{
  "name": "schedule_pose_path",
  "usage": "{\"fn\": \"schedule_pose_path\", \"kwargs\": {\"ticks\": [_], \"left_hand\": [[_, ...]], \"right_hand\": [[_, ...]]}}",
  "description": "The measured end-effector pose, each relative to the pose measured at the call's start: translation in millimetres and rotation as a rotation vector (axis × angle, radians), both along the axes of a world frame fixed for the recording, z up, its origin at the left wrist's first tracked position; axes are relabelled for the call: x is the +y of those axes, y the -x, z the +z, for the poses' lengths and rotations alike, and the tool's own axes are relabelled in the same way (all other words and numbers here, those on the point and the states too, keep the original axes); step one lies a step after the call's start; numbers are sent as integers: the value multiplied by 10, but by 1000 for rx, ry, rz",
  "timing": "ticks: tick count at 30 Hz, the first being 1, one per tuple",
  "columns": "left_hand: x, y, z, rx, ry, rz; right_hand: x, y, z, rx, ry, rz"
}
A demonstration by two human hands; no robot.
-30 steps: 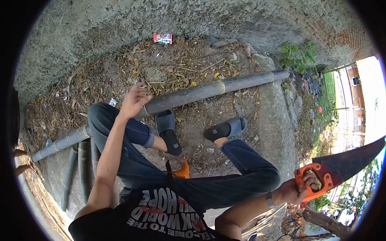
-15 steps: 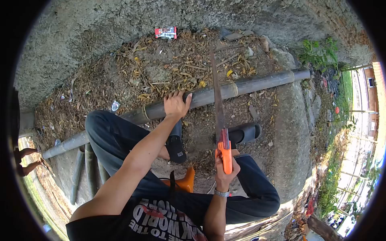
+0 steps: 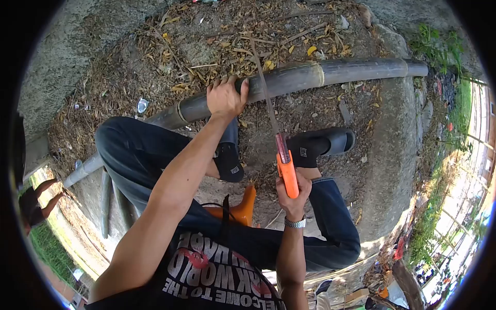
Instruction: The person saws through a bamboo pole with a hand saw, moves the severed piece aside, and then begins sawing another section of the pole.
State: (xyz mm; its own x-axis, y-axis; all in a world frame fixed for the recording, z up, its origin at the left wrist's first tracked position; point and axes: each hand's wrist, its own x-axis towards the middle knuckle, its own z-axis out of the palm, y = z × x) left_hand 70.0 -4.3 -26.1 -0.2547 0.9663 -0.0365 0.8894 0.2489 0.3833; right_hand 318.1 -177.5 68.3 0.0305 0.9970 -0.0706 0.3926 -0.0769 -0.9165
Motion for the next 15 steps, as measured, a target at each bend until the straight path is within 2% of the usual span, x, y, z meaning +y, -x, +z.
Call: {"fn": "schedule_pose_path", "kwargs": {"ticks": [15], "left_hand": [[-4,0,-90,26,-4,8]], "right_hand": [[-72,116,88,-42,77,-4]]}}
